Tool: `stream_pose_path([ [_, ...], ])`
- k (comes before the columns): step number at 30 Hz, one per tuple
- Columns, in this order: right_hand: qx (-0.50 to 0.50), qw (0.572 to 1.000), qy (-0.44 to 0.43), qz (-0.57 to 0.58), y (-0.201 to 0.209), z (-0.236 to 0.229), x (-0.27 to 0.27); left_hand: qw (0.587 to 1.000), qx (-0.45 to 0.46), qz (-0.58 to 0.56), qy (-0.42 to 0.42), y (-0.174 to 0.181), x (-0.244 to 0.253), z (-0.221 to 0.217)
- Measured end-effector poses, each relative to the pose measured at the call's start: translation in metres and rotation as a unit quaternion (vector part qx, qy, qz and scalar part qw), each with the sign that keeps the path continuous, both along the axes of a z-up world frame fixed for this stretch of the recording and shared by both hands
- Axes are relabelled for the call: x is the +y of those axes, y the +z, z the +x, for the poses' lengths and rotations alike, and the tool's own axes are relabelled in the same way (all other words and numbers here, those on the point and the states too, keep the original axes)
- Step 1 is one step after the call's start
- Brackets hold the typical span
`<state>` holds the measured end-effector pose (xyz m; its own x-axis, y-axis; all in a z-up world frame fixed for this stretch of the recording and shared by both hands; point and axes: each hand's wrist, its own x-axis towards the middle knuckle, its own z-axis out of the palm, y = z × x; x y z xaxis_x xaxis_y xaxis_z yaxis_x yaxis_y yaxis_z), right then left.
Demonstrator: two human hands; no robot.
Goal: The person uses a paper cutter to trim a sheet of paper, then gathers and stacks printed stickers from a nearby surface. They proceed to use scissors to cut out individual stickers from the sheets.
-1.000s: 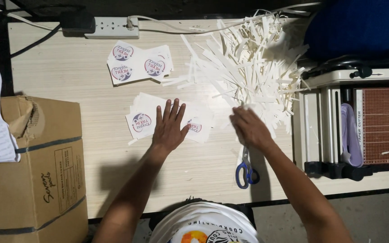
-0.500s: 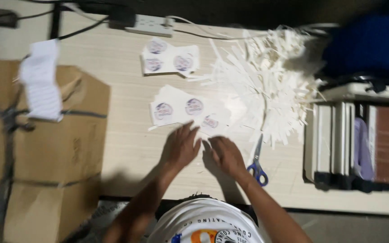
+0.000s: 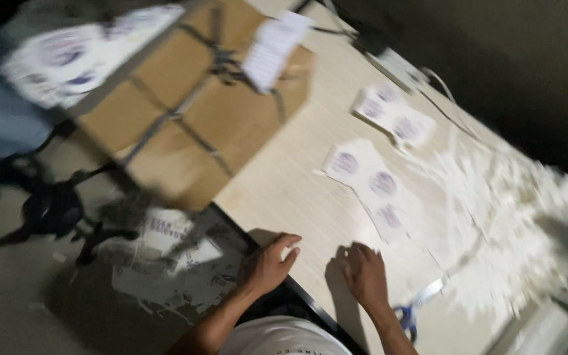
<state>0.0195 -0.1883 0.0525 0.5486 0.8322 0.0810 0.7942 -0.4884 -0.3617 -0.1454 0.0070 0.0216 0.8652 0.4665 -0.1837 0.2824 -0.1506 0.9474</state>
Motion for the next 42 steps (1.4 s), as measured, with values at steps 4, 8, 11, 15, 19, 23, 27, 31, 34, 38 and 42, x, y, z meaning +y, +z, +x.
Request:
stream_pose_path([
  [4,0.253,0.95,-0.138,-0.124,0.046,0.001,0.053,0.998,0.011,-0.009,0.058,0.061,0.037,-0.01],
  [8,0.255,0.96,-0.092,-0.075,0.094,-0.006,0.14,0.989,-0.068,0.004,0.131,0.086,0.1,-0.029],
  [11,0.26,0.965,-0.027,-0.006,0.121,-0.019,0.216,0.967,-0.167,-0.001,0.194,0.077,0.17,-0.046],
  [15,0.277,0.957,0.066,0.058,0.151,-0.044,0.327,0.939,-0.133,0.08,0.307,0.098,0.294,-0.082],
  [19,0.271,0.951,0.131,0.076,0.147,-0.06,0.414,0.905,-0.101,0.239,0.337,0.06,0.432,-0.094],
  [23,0.26,0.946,0.18,0.068,0.145,-0.072,0.469,0.897,0.036,0.354,0.263,0.055,0.528,-0.084],
  [27,0.258,0.947,0.193,0.003,0.144,-0.075,0.492,0.874,0.212,0.419,0.126,0.059,0.564,-0.07],
  [31,0.278,0.943,0.181,-0.034,0.124,-0.067,0.501,0.862,0.332,0.383,0.022,0.066,0.571,-0.069],
  [34,0.271,0.944,0.191,0.001,0.125,-0.066,0.512,0.815,0.326,0.479,0.003,0.036,0.583,-0.068],
  [38,0.282,0.941,0.185,-0.015,0.129,-0.067,0.528,0.823,0.32,0.469,-0.009,0.035,0.581,-0.071],
  [42,0.316,0.933,0.165,-0.048,0.117,-0.061,0.55,0.801,0.287,0.525,-0.011,0.011,0.588,-0.077],
])
